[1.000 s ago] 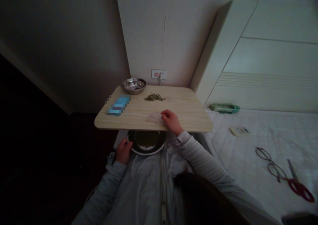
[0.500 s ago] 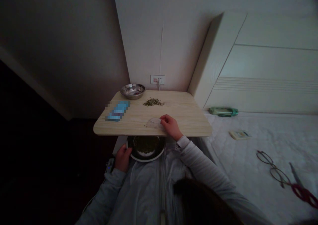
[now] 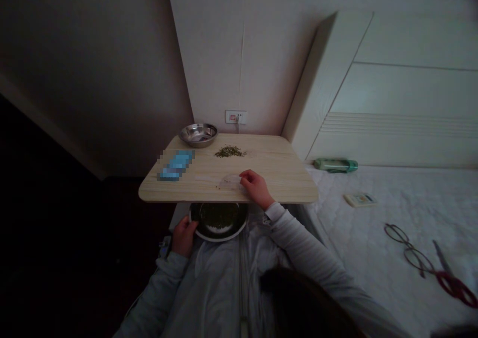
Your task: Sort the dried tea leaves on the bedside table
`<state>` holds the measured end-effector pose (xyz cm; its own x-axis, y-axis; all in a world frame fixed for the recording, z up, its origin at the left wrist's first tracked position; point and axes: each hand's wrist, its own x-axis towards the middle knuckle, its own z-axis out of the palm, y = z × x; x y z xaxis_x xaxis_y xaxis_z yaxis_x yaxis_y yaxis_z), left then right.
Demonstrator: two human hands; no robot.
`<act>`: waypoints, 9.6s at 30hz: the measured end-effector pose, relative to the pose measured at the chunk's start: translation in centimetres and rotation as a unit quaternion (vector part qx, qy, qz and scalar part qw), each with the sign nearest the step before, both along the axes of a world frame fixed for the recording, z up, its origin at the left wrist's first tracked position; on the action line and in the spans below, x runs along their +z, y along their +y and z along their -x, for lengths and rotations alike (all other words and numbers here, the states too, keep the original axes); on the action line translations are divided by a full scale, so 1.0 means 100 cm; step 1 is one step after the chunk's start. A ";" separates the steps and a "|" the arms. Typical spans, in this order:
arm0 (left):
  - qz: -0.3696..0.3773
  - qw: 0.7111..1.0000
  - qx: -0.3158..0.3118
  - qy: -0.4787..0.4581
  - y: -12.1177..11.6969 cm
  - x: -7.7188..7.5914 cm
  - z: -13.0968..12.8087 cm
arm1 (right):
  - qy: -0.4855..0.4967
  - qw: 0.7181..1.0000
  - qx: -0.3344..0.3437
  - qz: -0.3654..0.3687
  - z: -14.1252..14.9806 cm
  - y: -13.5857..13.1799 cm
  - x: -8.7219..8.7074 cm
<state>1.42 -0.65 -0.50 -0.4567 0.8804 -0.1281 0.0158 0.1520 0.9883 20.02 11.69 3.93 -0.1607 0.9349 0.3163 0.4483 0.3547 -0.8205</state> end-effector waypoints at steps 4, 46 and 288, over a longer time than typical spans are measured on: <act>0.004 1.000 -0.007 -0.006 -0.001 0.003 -0.002 | -0.008 1.000 -0.004 -0.002 0.000 0.000 0.000; 0.007 1.000 -0.015 -0.018 0.000 -0.003 0.001 | -0.024 0.999 0.043 -0.001 -0.001 -0.002 0.001; 0.002 1.000 -0.023 -0.019 -0.003 -0.002 0.004 | 0.045 0.993 0.104 0.041 -0.035 -0.004 0.012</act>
<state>1.04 -0.99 -0.68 -0.4098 0.9002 -0.1475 -0.0150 0.1550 0.9878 23.57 11.34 5.10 -0.3275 0.9078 0.2621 0.2965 0.3621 -0.8837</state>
